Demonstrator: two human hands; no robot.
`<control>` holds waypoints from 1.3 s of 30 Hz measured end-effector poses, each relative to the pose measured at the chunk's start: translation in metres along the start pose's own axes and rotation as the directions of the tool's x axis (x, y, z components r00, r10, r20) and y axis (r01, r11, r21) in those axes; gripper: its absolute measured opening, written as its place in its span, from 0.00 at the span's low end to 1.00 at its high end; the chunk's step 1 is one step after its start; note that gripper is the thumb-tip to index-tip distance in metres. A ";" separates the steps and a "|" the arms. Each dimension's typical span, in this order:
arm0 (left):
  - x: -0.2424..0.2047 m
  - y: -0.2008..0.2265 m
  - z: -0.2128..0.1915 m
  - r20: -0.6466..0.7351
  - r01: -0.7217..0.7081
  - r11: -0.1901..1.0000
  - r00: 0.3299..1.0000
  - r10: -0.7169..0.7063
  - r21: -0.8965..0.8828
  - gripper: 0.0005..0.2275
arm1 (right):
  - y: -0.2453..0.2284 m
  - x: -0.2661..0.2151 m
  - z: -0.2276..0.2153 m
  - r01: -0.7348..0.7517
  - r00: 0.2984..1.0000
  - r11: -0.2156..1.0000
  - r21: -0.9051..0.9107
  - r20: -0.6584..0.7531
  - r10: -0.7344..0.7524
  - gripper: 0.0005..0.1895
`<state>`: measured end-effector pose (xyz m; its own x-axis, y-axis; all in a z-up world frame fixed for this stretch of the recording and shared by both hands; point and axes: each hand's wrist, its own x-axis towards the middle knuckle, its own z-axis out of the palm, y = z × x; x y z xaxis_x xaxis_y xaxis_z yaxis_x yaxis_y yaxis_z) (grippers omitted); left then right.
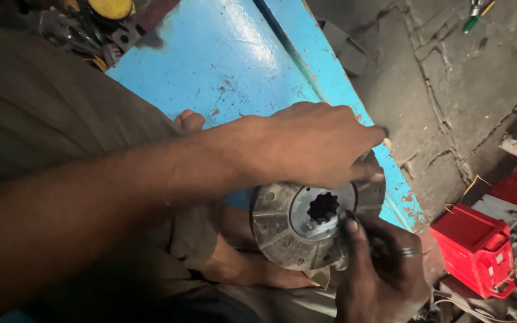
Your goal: The person inserts small metal pins into the holes of a clutch disc and then fits a metal plate over them. They then flip the assembly over and press down on the center of the disc.
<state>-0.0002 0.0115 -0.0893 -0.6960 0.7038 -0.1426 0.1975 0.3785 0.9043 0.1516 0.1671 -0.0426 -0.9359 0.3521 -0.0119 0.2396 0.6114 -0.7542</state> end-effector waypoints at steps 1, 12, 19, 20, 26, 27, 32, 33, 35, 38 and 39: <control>0.000 -0.001 0.000 -0.007 0.002 1.000 1.000 -0.002 0.008 0.22 | 0.000 0.002 0.000 0.070 0.997 0.993 -0.100 0.024 -0.068 0.08; -0.003 0.004 -0.004 -0.009 0.011 0.999 1.000 -0.011 0.031 0.23 | -0.007 0.003 -0.002 0.026 0.999 0.987 -0.160 0.043 -0.019 0.08; 0.002 0.001 0.002 -0.023 0.002 0.998 1.000 -0.001 0.068 0.21 | -0.021 -0.003 -0.004 0.192 0.981 0.904 -0.383 0.044 -0.190 0.08; 0.003 0.001 0.000 -0.028 0.001 0.997 1.000 0.001 0.077 0.21 | -0.022 -0.003 -0.003 0.198 0.979 0.905 -0.377 0.040 -0.198 0.08; 0.000 -0.001 0.010 -0.034 -0.014 0.997 0.999 0.016 0.082 0.22 | -0.010 -0.003 -0.001 0.316 0.944 0.827 -0.466 0.068 -0.323 0.09; 0.001 0.001 0.007 -0.032 0.012 0.998 0.999 -0.010 0.063 0.22 | -0.012 -0.003 -0.001 0.313 0.944 0.813 -0.490 0.065 -0.324 0.09; 0.004 -0.001 0.009 -0.013 -0.013 0.996 1.000 0.014 0.091 0.24 | -0.016 -0.005 0.001 0.209 0.977 0.882 -0.422 0.046 -0.209 0.10; 0.004 -0.002 0.010 -0.033 -0.022 0.996 0.999 0.025 0.089 0.24 | -0.011 -0.002 0.003 0.225 0.973 0.881 -0.415 0.042 -0.229 0.09; 0.002 0.000 0.009 -0.042 -0.034 0.996 0.998 0.038 0.086 0.24 | -0.005 0.004 0.005 0.231 0.970 0.882 -0.410 0.031 -0.240 0.08; 0.003 0.007 0.001 0.001 0.043 0.994 0.999 -0.044 0.100 0.24 | -0.002 0.013 0.003 0.209 0.972 0.916 -0.343 -0.032 -0.234 0.09; 0.003 0.007 0.001 0.018 0.039 0.994 0.999 -0.041 0.100 0.23 | 0.000 0.013 0.000 0.240 0.967 0.907 -0.346 -0.001 -0.256 0.09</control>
<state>0.0000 0.0170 -0.0841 -0.6911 0.6981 -0.1870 0.2379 0.4641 0.8533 0.1391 0.1717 -0.0434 -0.9657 0.1846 0.1829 0.0819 0.8842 -0.4598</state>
